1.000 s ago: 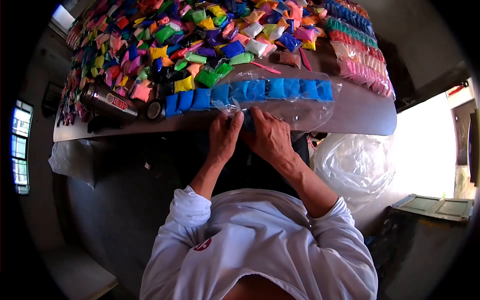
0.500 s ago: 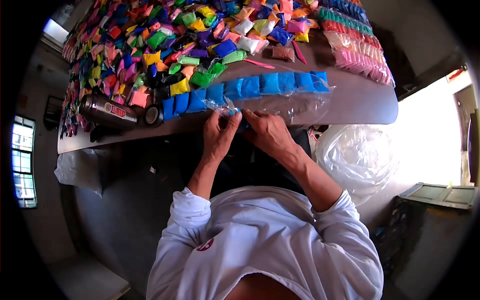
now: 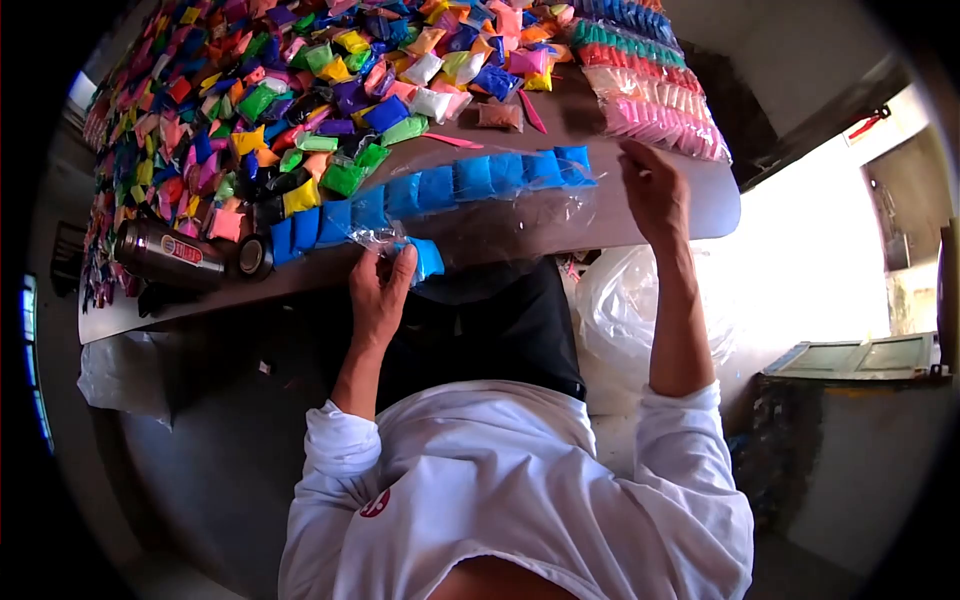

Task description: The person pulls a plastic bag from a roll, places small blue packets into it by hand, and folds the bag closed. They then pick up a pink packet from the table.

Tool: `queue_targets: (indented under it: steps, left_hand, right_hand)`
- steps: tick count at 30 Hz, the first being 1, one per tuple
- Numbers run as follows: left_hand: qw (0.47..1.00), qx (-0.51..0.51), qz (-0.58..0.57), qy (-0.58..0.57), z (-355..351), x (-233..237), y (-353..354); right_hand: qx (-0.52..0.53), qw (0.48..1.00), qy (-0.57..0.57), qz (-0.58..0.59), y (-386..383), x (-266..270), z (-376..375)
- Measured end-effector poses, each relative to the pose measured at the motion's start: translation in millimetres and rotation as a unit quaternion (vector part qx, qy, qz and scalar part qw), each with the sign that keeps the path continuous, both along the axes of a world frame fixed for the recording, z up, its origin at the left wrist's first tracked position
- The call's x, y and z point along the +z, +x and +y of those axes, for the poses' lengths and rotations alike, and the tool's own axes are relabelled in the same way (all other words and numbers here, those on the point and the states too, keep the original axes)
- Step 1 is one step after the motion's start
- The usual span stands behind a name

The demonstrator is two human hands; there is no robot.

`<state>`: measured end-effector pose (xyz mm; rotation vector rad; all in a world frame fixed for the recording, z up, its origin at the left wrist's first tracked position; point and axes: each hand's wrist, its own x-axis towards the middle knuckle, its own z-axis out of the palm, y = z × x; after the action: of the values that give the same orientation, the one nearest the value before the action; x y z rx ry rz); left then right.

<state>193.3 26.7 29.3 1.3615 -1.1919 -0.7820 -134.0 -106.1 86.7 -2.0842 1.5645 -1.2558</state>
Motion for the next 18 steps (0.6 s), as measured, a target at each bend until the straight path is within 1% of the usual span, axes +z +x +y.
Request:
queue_targets:
  steps: [1, 3, 4, 5, 7, 12, 14, 15, 17, 18]
  left_hand:
    - [1.0, -0.002, 0.008, 0.005, -0.2, -0.9, 0.3]
    - [1.0, 0.012, 0.012, 0.002, -0.4, -1.7, -0.3]
    - [1.0, 0.004, 0.001, 0.008, 1.0, -1.1, 1.2]
    - [1.0, -0.005, -0.012, 0.013, 1.5, -0.4, 2.1]
    - [1.0, 0.003, -0.019, 0.009, 0.9, -0.6, 1.3]
    - [0.999, 0.01, -0.03, 0.012, 2.8, 3.3, -0.3]
    - [0.999, 0.01, -0.029, 0.016, 2.7, 1.1, 0.6]
    - [0.999, 0.013, -0.027, 0.014, 2.8, -0.2, 0.4]
    - [1.0, 0.011, -0.003, 0.0, 3.4, -2.8, 0.1]
    - [1.0, 0.016, -0.002, 0.001, 3.9, -3.0, 0.6]
  right_hand:
    - [0.031, 0.998, 0.043, 0.02, -7.1, -16.3, -17.0]
    - [0.153, 0.976, -0.016, 0.154, -8.7, -29.3, -33.6]
    - [0.176, 0.968, 0.037, 0.176, -5.8, -36.1, -40.0]
    - [0.178, 0.967, 0.039, 0.178, -7.3, -41.3, -43.4]
    - [0.218, 0.954, 0.009, 0.203, -2.4, -38.6, -44.3]
    - [0.219, 0.948, -0.017, 0.229, -7.7, -45.1, -54.1]
    - [0.21, 0.963, -0.03, 0.166, -11.2, -51.7, -57.7]
    - [0.212, 0.962, -0.032, 0.169, -11.0, -48.8, -56.3]
    - [0.108, 0.985, 0.03, 0.127, -10.0, -44.6, -52.2]
    - [0.09, 0.991, 0.007, 0.097, -4.2, -39.2, -49.9]
